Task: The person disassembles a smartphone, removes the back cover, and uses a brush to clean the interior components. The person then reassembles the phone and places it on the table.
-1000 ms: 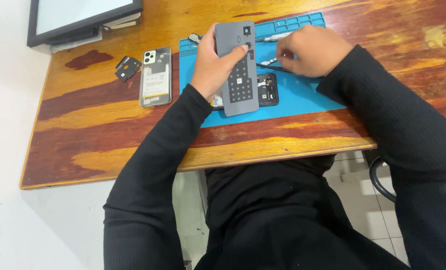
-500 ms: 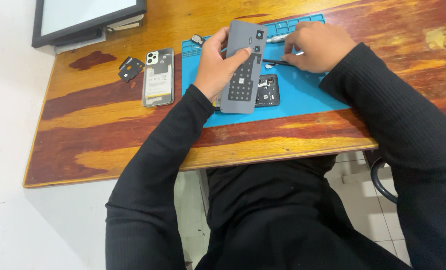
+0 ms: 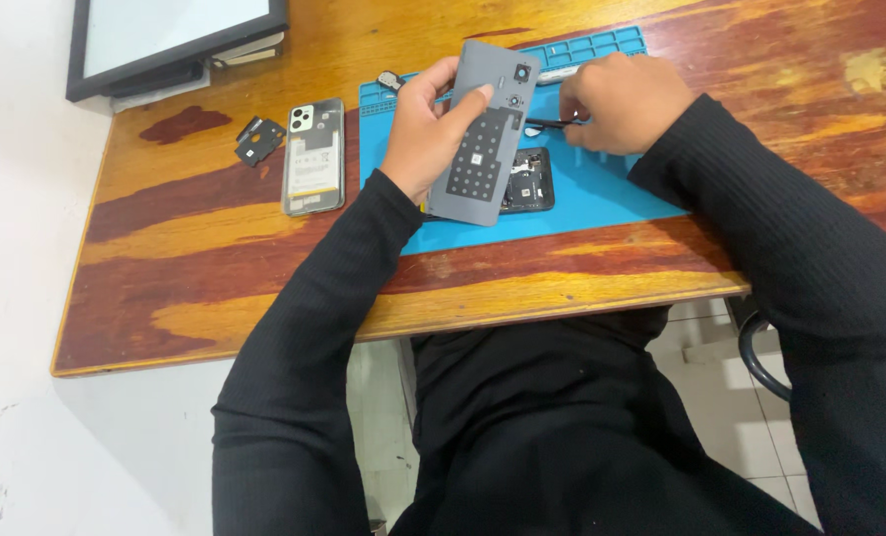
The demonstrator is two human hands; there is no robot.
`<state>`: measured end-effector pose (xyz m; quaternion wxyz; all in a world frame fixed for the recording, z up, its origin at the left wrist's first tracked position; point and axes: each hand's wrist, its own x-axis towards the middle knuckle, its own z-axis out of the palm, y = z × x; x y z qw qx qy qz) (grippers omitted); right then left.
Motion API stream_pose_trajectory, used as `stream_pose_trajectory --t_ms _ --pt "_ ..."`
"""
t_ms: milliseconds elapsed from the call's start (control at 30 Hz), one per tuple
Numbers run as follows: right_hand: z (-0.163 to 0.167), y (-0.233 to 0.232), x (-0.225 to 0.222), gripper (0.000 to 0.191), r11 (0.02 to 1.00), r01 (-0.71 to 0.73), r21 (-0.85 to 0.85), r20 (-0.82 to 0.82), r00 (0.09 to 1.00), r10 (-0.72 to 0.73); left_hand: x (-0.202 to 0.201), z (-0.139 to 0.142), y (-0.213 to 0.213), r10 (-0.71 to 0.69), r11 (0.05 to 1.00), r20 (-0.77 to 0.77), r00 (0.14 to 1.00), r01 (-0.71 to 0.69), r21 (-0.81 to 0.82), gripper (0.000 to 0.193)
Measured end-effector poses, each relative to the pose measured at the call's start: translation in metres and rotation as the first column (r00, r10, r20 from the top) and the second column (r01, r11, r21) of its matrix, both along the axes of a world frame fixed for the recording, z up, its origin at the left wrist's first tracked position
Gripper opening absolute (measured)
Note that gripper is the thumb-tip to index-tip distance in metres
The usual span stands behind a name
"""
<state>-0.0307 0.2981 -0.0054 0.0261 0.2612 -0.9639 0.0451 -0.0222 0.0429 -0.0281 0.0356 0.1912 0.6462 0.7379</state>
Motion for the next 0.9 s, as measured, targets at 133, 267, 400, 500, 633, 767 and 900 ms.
stream_pose_trajectory --t_ms 133,267,400,500,633,767,900 --pt "-0.003 0.0 0.001 0.017 0.998 -0.047 -0.037 -0.103 0.994 0.043 -0.003 -0.002 0.001 -0.006 0.999 0.006 1.0 0.006 0.039 0.029" --pt "-0.001 -0.002 0.002 0.018 0.997 0.054 -0.063 -0.018 0.998 -0.055 -0.008 -0.003 -0.002 0.006 0.998 -0.077 0.997 -0.001 0.062 0.037" --pt "0.002 -0.006 0.004 0.027 0.998 -0.022 -0.052 -0.035 0.999 0.02 -0.012 0.002 -0.012 0.018 0.998 -0.184 0.983 -0.006 0.066 0.032" --pt "0.001 -0.009 0.007 0.047 0.966 -0.168 -0.195 -0.141 0.98 0.142 -0.01 0.007 -0.016 -0.004 0.988 -0.188 0.982 0.033 0.148 0.034" --pt "0.003 -0.01 0.008 0.058 0.857 -0.272 -0.437 -0.047 0.959 0.28 -0.007 0.014 -0.02 -0.1 0.947 -0.127 0.987 0.133 0.293 0.031" --pt "0.008 -0.014 0.01 0.069 0.809 -0.189 -0.557 0.184 0.922 0.342 -0.007 0.017 -0.02 -0.162 0.905 -0.198 0.967 0.226 0.361 0.027" --pt "0.012 -0.02 0.019 0.053 0.793 -0.354 -0.497 -0.109 0.931 0.347 0.0 0.021 -0.012 -0.048 0.985 -0.372 0.927 0.105 0.137 0.025"
